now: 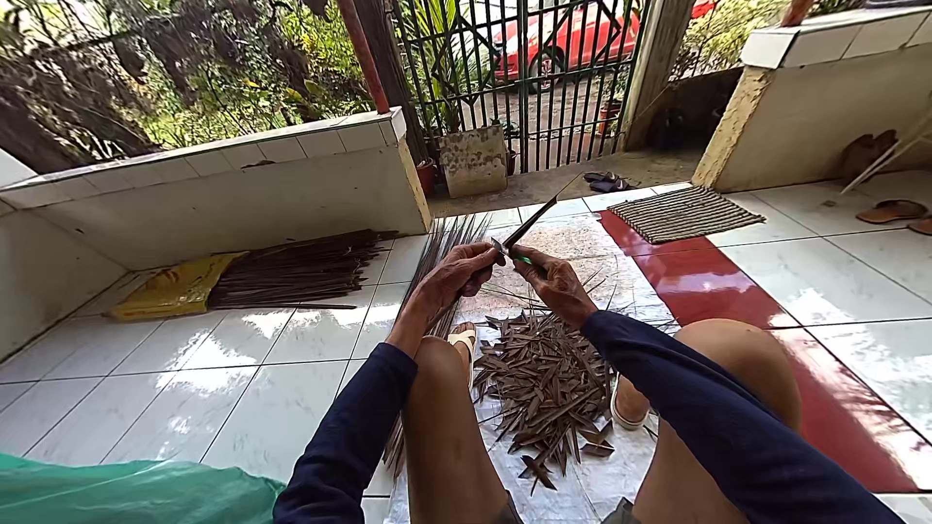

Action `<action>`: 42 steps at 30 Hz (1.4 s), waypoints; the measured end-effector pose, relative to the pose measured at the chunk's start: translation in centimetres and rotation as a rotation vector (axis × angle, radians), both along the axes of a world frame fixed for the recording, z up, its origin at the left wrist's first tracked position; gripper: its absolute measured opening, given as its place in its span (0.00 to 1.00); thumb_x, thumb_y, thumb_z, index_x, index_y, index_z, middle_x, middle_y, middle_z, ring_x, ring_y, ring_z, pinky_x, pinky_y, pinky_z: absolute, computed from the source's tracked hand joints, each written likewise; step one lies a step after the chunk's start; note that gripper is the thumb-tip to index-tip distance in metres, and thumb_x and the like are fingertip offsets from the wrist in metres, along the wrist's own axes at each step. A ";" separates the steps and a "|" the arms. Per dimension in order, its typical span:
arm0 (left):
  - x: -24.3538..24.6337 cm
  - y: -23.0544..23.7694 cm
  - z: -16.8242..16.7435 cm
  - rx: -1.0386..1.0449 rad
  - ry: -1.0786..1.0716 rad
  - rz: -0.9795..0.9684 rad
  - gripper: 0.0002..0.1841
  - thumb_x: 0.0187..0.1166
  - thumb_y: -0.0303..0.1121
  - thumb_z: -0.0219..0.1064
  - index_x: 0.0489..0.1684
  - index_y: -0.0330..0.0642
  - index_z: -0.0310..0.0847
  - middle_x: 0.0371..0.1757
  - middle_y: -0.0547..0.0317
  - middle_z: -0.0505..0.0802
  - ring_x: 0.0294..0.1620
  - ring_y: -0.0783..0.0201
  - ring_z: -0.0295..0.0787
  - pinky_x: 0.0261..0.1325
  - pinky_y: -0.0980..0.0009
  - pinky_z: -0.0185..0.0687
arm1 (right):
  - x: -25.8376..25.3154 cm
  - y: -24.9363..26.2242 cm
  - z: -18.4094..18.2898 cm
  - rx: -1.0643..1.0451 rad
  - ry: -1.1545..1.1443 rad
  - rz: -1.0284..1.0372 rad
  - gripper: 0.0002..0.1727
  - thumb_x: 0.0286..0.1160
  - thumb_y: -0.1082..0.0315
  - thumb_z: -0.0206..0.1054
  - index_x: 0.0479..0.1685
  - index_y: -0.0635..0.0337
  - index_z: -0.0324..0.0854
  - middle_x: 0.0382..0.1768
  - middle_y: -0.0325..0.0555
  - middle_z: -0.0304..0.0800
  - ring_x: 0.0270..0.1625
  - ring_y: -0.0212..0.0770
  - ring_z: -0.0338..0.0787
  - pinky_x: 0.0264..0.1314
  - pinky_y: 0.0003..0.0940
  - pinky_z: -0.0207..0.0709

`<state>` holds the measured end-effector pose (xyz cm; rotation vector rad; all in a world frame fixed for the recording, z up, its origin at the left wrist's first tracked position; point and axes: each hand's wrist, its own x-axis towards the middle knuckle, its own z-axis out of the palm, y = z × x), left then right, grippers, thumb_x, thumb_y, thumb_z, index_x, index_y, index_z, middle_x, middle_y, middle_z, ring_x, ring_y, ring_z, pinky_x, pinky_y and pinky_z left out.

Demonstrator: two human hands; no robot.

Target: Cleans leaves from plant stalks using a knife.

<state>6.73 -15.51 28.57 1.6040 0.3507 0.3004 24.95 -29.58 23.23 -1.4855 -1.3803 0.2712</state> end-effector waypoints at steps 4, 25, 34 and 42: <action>-0.2 0.9 -0.3 -0.123 -0.026 -0.051 0.15 0.93 0.41 0.54 0.46 0.40 0.81 0.13 0.67 0.65 0.06 0.76 0.54 0.08 0.82 0.52 | 0.3 -0.1 0.2 0.006 -0.009 0.014 0.20 0.90 0.51 0.60 0.77 0.34 0.82 0.64 0.29 0.92 0.56 0.29 0.91 0.61 0.41 0.84; -0.1 1.1 -0.5 -0.138 0.036 -0.085 0.14 0.92 0.40 0.56 0.43 0.40 0.82 0.13 0.68 0.65 0.05 0.77 0.53 0.07 0.83 0.50 | -0.8 -0.1 0.0 -0.020 -0.192 -0.258 0.20 0.89 0.48 0.60 0.75 0.32 0.83 0.56 0.38 0.93 0.53 0.42 0.92 0.54 0.54 0.84; -0.6 1.7 -0.6 -0.114 0.049 -0.066 0.15 0.92 0.40 0.56 0.45 0.38 0.84 0.13 0.68 0.65 0.06 0.77 0.54 0.08 0.82 0.51 | -0.3 -0.1 0.3 -0.030 -0.198 -0.391 0.21 0.90 0.48 0.58 0.77 0.32 0.82 0.50 0.41 0.92 0.48 0.46 0.91 0.46 0.56 0.83; -1.5 2.0 -0.6 -0.102 0.058 -0.071 0.15 0.92 0.39 0.55 0.44 0.38 0.84 0.13 0.67 0.67 0.07 0.76 0.54 0.08 0.82 0.51 | 2.4 0.3 1.1 -0.001 -0.077 -0.449 0.21 0.90 0.47 0.57 0.76 0.31 0.83 0.54 0.42 0.94 0.54 0.46 0.92 0.55 0.59 0.82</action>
